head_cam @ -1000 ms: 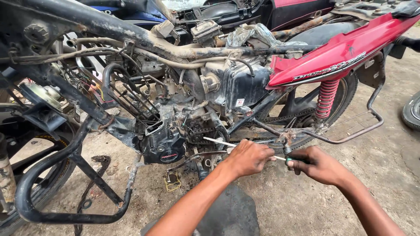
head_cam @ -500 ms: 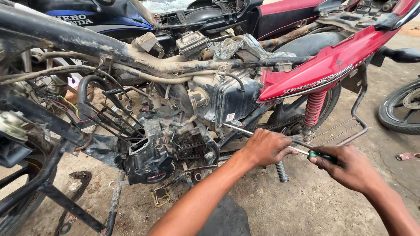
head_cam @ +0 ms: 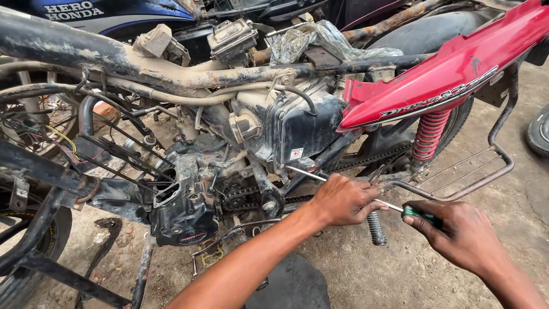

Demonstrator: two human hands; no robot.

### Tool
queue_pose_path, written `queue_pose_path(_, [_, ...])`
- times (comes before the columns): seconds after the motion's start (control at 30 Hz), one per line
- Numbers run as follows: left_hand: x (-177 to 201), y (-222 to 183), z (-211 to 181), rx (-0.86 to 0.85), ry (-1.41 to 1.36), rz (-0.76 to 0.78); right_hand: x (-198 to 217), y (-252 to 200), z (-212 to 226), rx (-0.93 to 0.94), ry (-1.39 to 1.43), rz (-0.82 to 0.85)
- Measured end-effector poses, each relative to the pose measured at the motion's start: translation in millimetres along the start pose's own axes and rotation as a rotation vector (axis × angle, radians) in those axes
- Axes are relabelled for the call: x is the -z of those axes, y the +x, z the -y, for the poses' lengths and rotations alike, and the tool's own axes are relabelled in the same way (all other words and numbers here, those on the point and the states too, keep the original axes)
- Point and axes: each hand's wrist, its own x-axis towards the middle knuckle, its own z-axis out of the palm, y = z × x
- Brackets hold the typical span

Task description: Repairing motorcycle components such as the carburetor and drive sprocket.

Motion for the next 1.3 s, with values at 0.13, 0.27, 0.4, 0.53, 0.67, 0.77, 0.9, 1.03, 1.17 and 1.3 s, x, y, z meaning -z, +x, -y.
queue_pose_path(0.13, [-4, -5, 4, -0.016, 0.007, -0.046, -8, 5, -2, 0.046, -0.002, -0.006])
queue_pose_path(0.27, [-5, -5, 3, -0.038, -0.015, -0.069, -12, 6, -10, 0.04, -0.009, -0.001])
queue_pose_path(0.4, [-6, -4, 6, -0.039, -0.013, -0.052, -15, 6, -11, -0.021, 0.001, 0.034])
queue_pose_path(0.53, [-2, -4, 6, -0.028, -0.005, -0.012, -10, 4, 3, -0.029, 0.045, 0.004])
queue_pose_path(0.67, [-3, -6, 4, -0.046, 0.019, -0.056, -7, 1, 6, -0.02, 0.042, 0.002])
queue_pose_path(0.77, [-4, -11, 6, -0.046, 0.026, -0.056, -7, -1, 11, -0.014, 0.023, -0.004])
queue_pose_path(0.9, [-5, -16, 9, -0.057, 0.031, -0.092, -9, 0, 14, -0.025, 0.013, 0.006])
queue_pose_path(1.03, [-4, -15, 10, -0.075, 0.017, -0.117, -9, 1, 10, -0.024, 0.012, -0.01])
queue_pose_path(1.17, [-4, -13, 12, -0.072, -0.001, -0.105, -10, 3, 9, -0.09, -0.059, 0.042])
queue_pose_path(1.3, [-5, -12, 13, -0.077, -0.015, -0.124, -13, 8, 4, -0.123, -0.046, 0.036])
